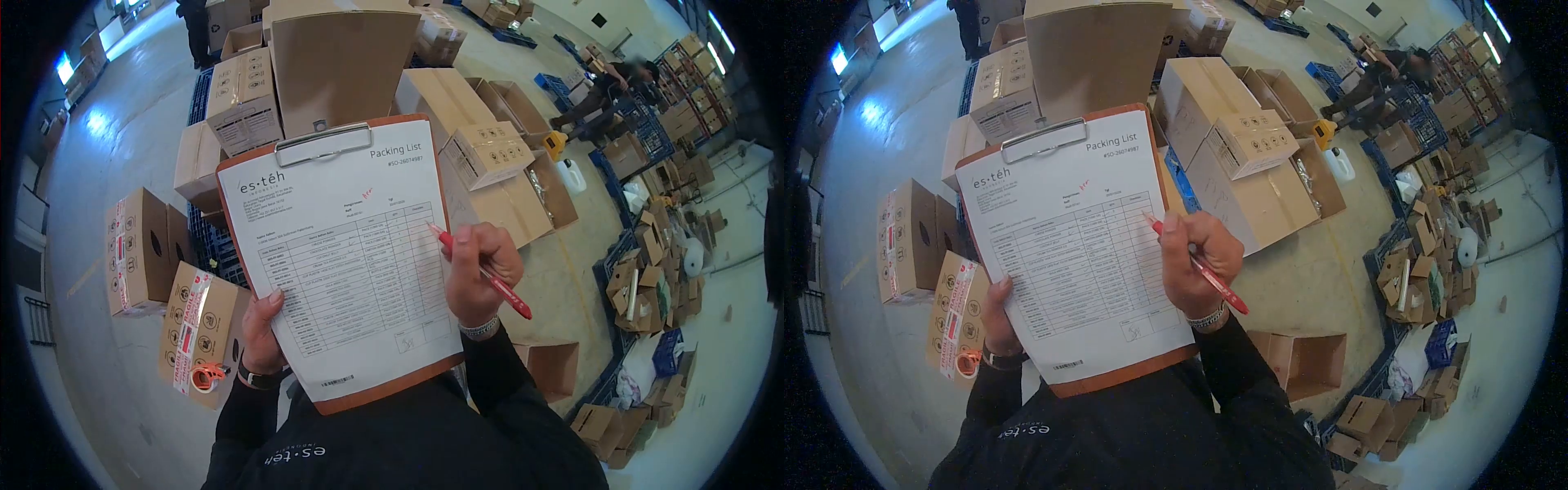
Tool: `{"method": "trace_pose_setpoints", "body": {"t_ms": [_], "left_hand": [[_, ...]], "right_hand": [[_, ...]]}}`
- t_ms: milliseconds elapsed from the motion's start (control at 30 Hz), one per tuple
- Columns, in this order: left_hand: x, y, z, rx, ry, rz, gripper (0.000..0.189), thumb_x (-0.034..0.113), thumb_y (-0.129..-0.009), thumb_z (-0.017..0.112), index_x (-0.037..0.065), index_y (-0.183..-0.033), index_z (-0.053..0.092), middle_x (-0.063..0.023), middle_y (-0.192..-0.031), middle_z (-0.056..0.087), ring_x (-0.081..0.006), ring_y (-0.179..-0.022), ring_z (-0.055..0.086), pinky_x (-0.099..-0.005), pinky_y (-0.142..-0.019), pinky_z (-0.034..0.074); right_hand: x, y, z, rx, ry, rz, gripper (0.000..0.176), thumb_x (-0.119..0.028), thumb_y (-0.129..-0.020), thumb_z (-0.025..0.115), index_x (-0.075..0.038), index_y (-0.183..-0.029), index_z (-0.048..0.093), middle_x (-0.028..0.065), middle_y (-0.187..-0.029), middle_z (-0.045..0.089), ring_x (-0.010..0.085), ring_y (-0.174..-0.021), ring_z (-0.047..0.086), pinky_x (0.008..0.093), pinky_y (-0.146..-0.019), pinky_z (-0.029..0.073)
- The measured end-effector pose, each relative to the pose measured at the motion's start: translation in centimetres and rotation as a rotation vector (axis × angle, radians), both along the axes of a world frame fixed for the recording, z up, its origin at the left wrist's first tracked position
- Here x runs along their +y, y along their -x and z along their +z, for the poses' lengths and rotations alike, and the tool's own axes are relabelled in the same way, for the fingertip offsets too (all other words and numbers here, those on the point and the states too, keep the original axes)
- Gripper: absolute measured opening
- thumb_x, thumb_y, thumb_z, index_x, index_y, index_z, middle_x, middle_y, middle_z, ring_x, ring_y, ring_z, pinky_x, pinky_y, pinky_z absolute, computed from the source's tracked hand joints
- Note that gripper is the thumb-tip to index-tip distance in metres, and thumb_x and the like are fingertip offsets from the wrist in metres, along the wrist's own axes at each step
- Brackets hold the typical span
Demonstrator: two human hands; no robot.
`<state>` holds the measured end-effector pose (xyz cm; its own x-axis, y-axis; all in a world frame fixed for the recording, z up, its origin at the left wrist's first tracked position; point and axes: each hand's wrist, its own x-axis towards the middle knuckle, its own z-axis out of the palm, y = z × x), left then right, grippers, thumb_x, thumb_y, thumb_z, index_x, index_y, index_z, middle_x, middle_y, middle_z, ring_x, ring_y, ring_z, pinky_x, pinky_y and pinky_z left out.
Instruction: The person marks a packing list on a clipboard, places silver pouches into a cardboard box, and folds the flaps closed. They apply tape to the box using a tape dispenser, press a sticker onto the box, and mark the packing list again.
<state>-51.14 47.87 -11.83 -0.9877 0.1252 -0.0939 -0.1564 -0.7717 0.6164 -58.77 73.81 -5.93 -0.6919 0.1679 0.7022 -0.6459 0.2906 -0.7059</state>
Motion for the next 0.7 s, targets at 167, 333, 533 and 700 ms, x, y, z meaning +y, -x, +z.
{"method": "trace_pose_setpoints", "body": {"t_ms": [167, 333, 533, 700], "left_hand": [[0.5, 0.2, 0.5, 0.006, -0.006, 0.016, 0.057, 0.018, -0.092, 0.051, -0.007, -0.14, 0.031, -0.0249, -0.13, 0.053, -0.0316, -0.115, 0.061, -0.0423, -0.094, 0.054], [0.6, 0.2, 0.3, -0.01, 0.034, 0.023, 0.058, 0.019, -0.091, 0.052, -0.007, -0.14, 0.032, -0.0239, -0.128, 0.054, -0.0301, -0.111, 0.063, -0.0408, -0.093, 0.055], [0.2, 0.0, -0.1, -0.01, -0.018, -0.014, 0.06, 0.019, -0.091, 0.053, -0.007, -0.141, 0.031, -0.0261, -0.13, 0.053, -0.0323, -0.113, 0.062, -0.0427, -0.092, 0.055], [0.2, 0.1, -0.2, 0.025, -0.062, -0.039, 0.061, 0.018, -0.091, 0.051, -0.007, -0.142, 0.029, -0.0277, -0.133, 0.05, -0.0347, -0.116, 0.06, -0.0445, -0.093, 0.055]], "right_hand": [[0.3, -0.1, 0.9, -0.027, -0.033, 0.047, 0.023, 0.003, -0.091, 0.059, -0.004, -0.072, 0.048, 0.0039, -0.064, 0.056, 0.0062, -0.057, 0.05, 0.0218, -0.053, 0.042], [0.0, 0.7, 1.2, 0.037, -0.059, 0.057, 0.024, -0.002, -0.086, 0.069, -0.003, -0.068, 0.054, 0.0036, -0.059, 0.056, 0.0066, -0.048, 0.047, 0.0233, -0.044, 0.035], [0.0, 0.6, 1.3, 0.009, -0.112, 0.061, 0.025, -0.002, -0.087, 0.069, -0.003, -0.067, 0.053, 0.0031, -0.059, 0.056, 0.0052, -0.049, 0.046, 0.0231, -0.044, 0.034], [0.1, 0.4, 1.2, 0.0, -0.105, 0.024, 0.024, -0.001, -0.09, 0.063, -0.004, -0.07, 0.05, 0.004, -0.062, 0.057, 0.0058, -0.053, 0.048, 0.0229, -0.048, 0.039]]}}
